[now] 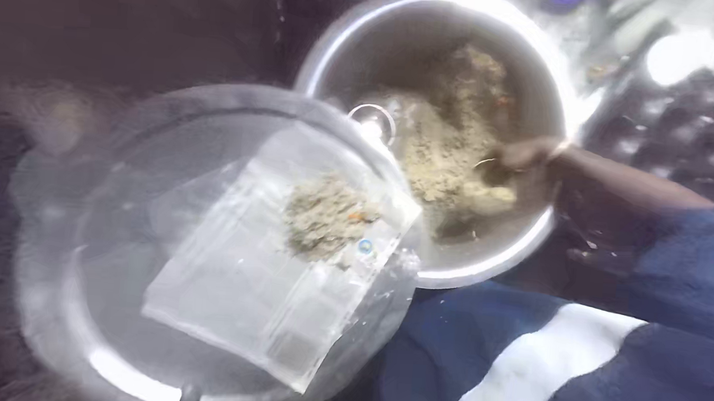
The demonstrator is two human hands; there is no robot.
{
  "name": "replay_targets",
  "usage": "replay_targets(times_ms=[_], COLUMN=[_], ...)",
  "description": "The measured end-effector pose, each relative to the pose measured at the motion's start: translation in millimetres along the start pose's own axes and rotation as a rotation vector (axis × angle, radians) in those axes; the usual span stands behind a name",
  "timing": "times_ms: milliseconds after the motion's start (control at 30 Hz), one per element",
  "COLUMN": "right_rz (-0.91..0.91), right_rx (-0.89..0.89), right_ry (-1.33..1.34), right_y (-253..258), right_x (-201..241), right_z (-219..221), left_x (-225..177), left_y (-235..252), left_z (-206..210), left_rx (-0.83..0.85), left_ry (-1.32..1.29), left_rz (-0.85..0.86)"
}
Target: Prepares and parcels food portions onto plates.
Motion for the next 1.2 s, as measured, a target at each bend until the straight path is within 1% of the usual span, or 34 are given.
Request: replay_targets(times_ms=[33, 67, 100, 133, 167, 233, 267, 300, 333, 400, 433, 500, 567, 600, 667, 700, 767, 833, 867, 900, 967, 1000, 1033, 1067, 1133, 1167, 1200], right_rz=[-0.025, -0.068, -0.121, -0.172, -0.23, -0.389, -0.501, -0.595, -0.692, -0.912, -1.027, -1.187, -1.25, -1.244, -1.081, -1.04, -1.087, -1.192, -1.205, -1.182, -1.096, -1.009, -0.884, -0.704, -0.294, -0.112, 0.026], right_rx=[-0.041, -0.089, -0.137, -0.167, -0.199, -0.267, -0.327, -0.419, -0.545, -0.793, -0.88, -1.001, -1.051, -1.011, -0.82, -0.788, -0.895, -1.042, -1.083, -1.105, -1.038, -0.993, -0.967, -0.952, -0.869, -0.806, -0.721], right_ry=[0.095, 0.194, 0.299, 0.384, 0.438, 0.417, 0.311, 0.145, -0.029, -0.326, -0.452, -0.64, -0.701, -0.718, -0.813, -0.839, -0.767, -0.561, -0.467, -0.361, -0.117, 0.03, 0.14, 0.197, 0.172, 0.118, 0.067], right_y=[-17, -33, -48, -62, -75, -95, -100, -103, -103, -88, -74, -50, -44, -43, -30, -31, -56, -91, -105, -116, -130, -130, -129, -125, -114, -105, -94], right_x=[7, 14, 20, 30, 43, 84, 105, 126, 147, 186, 202, 224, 233, 237, 245, 252, 265, 265, 260, 246, 197, 162, 125, 87, 22, -3, -20], right_z=[-4, -5, -4, 0, 8, 28, 37, 47, 59, 84, 93, 104, 104, 104, 107, 106, 99, 86, 73, 60, 32, 19, 9, 5, 1, 2, 8], left_x=[45, 75, 89, 94, 94, 87, 84, 82, 80, 77, 77, 76, 73, 73, 79, 80, 80, 81, 80, 79, 77, 77, 74, 70, 60, 55, 46], left_y=[23, 38, 44, 47, 49, 49, 51, 51, 51, 53, 55, 58, 60, 60, 61, 63, 67, 67, 68, 68, 69, 68, 69, 70, 73, 74, 76], left_z=[-24, -39, -42, -38, -31, -18, -12, -7, -2, 5, 7, 8, 8, 7, 4, 4, 5, 2, 3, 3, 3, 2, 1, 1, 7, 11, 16], left_rx=[0.025, -0.009, -0.062, -0.098, -0.088, -0.04, -0.026, -0.008, 0.013, 0.023, 0.026, 0.012, 0.013, 0.016, 0.018, 0.017, 0.016, 0.031, 0.032, 0.036, 0.042, 0.032, 0.033, 0.038, 0.075, 0.089, 0.102], left_ry=[-0.046, -0.129, -0.208, -0.256, -0.272, -0.261, -0.262, -0.263, -0.262, -0.266, -0.268, -0.262, -0.246, -0.237, -0.232, -0.24, -0.251, -0.225, -0.216, -0.209, -0.192, -0.17, -0.132, -0.081, 0.005, 0.029, 0.052], left_rz=[0.175, 0.229, 0.206, 0.154, 0.125, 0.115, 0.114, 0.11, 0.1, 0.091, 0.095, 0.081, 0.058, 0.048, 0.055, 0.065, 0.083, 0.096, 0.103, 0.113, 0.146, 0.153, 0.152, 0.156, 0.204, 0.217, 0.225])
Point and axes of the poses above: each hand's wrist, its own y-axis towards the middle knuckle, its own z-axis out of the palm, x = y × z, the point moved 6 cm from there along y, towards the middle knuckle, and after that the axes turned 15 degrees about x, right-handed, at the moved point
